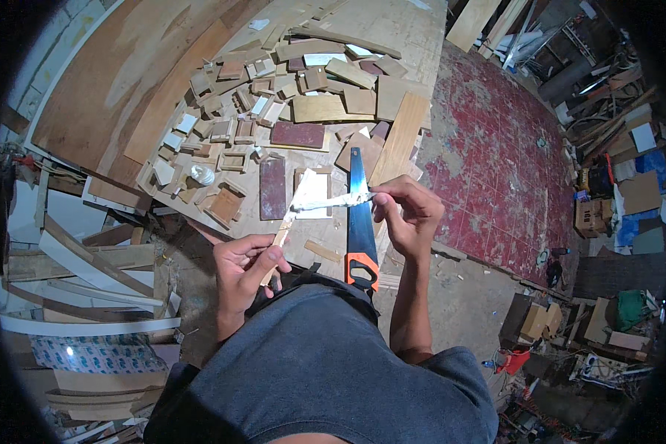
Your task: Cutting a small piece of wood with a hand saw and then applying glue to join pieces.
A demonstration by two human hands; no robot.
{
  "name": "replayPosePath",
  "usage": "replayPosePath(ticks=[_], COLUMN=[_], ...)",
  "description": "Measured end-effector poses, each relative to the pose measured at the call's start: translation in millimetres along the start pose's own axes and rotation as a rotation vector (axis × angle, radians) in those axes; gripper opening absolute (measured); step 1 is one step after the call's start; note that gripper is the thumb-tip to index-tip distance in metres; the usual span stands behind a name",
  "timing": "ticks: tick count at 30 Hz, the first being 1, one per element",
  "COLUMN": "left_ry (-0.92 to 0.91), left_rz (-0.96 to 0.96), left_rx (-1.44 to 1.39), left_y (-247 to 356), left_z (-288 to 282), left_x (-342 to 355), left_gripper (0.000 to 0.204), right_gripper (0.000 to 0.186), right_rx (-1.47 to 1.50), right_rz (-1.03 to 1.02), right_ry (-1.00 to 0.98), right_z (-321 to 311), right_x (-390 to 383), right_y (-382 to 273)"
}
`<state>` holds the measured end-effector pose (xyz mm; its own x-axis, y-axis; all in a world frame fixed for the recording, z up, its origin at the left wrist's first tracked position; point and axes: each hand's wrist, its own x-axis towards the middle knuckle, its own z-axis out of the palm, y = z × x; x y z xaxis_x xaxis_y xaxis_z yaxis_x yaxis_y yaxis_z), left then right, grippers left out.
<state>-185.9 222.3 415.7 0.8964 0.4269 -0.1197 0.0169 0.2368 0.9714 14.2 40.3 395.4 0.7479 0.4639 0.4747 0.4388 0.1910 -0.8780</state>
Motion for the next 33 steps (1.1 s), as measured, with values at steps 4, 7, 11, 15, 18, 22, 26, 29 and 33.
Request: replayPosePath(ticks=[4, 7, 11, 15, 18, 22, 26, 29, 33], left_ry=[-0.007, -0.008, -0.016, -0.026, -0.030, -0.025, -0.016, -0.004, -0.010], left_rz=[-0.037, -0.037, -0.029, -0.046, -0.052, -0.055, -0.043, -0.041, -0.034], left_rx=[-0.017, -0.021, -0.034, -0.046, -0.057, -0.073, -0.080, -0.060, -0.056], left_y=[1, -2, -3, 3, 2, -1, -3, -3, -1], left_z=[-2, -3, -2, -2, -3, -5, -4, -2, -2], left_x=[0, 0, 1, -1, -3, -5, -6, -7, -11], left_gripper=[0.023, 0.023, 0.023, 0.022, 0.022, 0.022, 0.022, 0.022, 0.023], right_gripper=[0.005, 0.009, 0.005, 0.005, 0.005, 0.007, 0.006, 0.006, 0.005], right_rx=[0.002, 0.055, 0.117, -0.012, 0.030, 0.000, 0.089, 0.091, 0.016], right_rz=[-0.002, -0.043, -0.035, -0.062, -0.038, -0.054, -0.071, -0.104, -0.079], right_ry=[0.084, 0.121, 0.140, -0.005, 0.108, 0.168, 0.241, 0.145, 0.102], right_z=[-2, -4, 0, 3, 3, 0, 0, 4, 4], right_x=[2, 0, -1, 1, 0, -1, -4, -9, -7], right_y=[2, 4, 1, -1, 4, 9, 7, 1, 2])
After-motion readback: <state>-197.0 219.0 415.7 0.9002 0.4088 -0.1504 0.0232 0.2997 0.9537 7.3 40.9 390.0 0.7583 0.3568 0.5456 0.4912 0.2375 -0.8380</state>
